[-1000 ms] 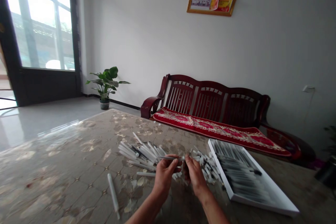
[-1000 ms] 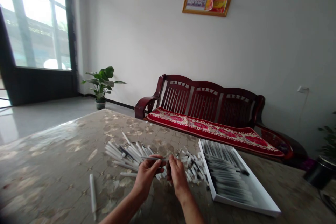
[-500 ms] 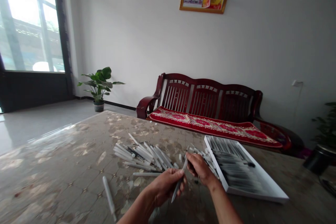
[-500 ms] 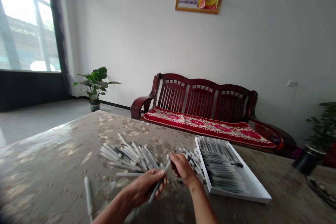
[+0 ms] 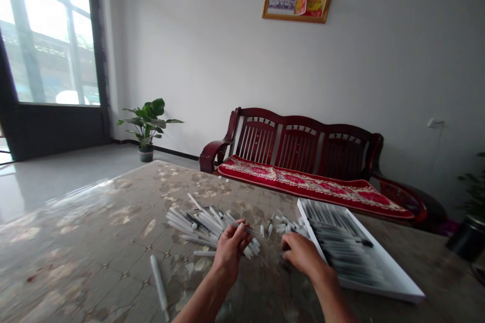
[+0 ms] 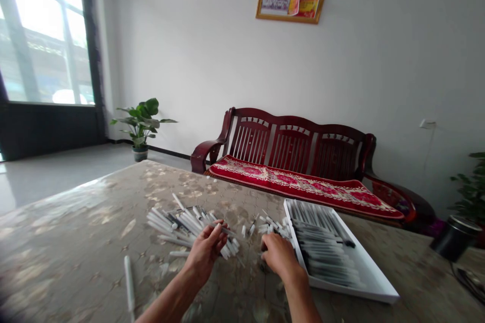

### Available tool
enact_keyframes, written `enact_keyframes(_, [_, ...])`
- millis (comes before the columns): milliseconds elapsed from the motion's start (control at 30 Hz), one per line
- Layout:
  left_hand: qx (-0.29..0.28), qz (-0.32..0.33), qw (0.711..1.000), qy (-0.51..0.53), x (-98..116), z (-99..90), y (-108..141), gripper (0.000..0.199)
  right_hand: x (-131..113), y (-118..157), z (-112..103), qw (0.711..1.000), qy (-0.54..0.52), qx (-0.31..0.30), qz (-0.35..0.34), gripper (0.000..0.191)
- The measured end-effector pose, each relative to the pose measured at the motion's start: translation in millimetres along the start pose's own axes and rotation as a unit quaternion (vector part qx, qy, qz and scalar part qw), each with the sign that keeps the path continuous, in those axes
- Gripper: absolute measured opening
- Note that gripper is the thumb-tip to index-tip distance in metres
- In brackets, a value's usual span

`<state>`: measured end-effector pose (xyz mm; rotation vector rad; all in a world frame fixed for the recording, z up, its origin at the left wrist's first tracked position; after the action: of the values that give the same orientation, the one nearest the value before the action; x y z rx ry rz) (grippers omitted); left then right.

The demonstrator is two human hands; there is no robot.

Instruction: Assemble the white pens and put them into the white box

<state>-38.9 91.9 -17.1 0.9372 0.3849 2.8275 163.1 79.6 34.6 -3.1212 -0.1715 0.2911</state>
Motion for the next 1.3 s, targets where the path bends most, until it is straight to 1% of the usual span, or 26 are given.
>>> enact_keyframes(100, [0.018, 0.019, 1.000, -0.003, 2.9, -4.3, -1.0, 0.020, -14.7, -3.8, -10.6, 0.997, -0.056, 0.048, -0.014, 0.017])
enact_keyframes(200, [0.012, 0.031, 0.999, -0.016, 3.8, -4.2, -1.2, 0.026, -40.3, -4.3, -24.5, 0.981, -0.142, 0.110, -0.071, 0.016])
enact_keyframes(300, [0.006, 0.038, 0.999, -0.018, 4.3, -4.5, -1.1, 0.030, -59.2, -2.4, -30.2, 0.964, -0.186, 0.152, -0.115, 0.018])
enact_keyframes(433, [0.009, 0.042, 0.999, -0.018, 5.2, -5.7, -1.1, 0.033, -67.2, -0.7, -27.6, 0.952, -0.211, 0.173, -0.135, 0.020])
enact_keyframes(567, [0.007, 0.041, 0.999, -0.013, 5.5, -4.1, 0.1, 0.035, -68.9, 1.0, -27.1, 0.952, -0.192, 0.193, -0.139, 0.021])
enact_keyframes(733, [0.015, 0.044, 0.999, -0.002, 6.3, -4.6, 1.6, 0.033, -69.0, 1.3, -27.1, 0.956, -0.163, 0.205, -0.132, 0.022])
enact_keyframes(867, [0.017, 0.043, 0.999, -0.011, 6.0, -5.3, 0.4, 0.031, -68.0, 0.7, -24.9, 0.956, -0.160, 0.209, -0.131, 0.022])
enact_keyframes(1067, [0.004, 0.048, 0.998, -0.035, 5.0, -3.0, 0.5, 0.044, -74.3, 1.4, -22.5, 0.949, -0.182, 0.211, -0.148, 0.018])
enact_keyframes(1167, [-0.010, 0.062, 0.996, -0.071, 6.0, -0.5, 2.4, 0.047, -73.2, -0.1, -23.1, 0.942, -0.234, 0.204, -0.131, 0.012])
enact_keyframes(1233, [-0.021, 0.073, 0.993, -0.092, 7.3, 1.6, 4.1, 0.047, -65.8, -4.2, -19.3, 0.930, -0.308, 0.182, -0.088, 0.006])
enact_keyframes(1300, [-0.033, 0.083, 0.990, -0.106, 9.1, 3.9, 5.9, 0.047, -55.4, -8.7, -9.2, 0.905, -0.399, 0.146, -0.026, 0.002])
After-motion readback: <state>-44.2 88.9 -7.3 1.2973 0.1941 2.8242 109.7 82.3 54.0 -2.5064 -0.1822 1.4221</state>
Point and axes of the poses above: each hand's wrist, its own y-axis away from the middle knuckle, its own z-axis out of the palm, x = y × z, the point moved 9 cm from there along -y, towards the middle knuckle, and after that the axes turned 3 degrees about -z, right-handed, at the moved point
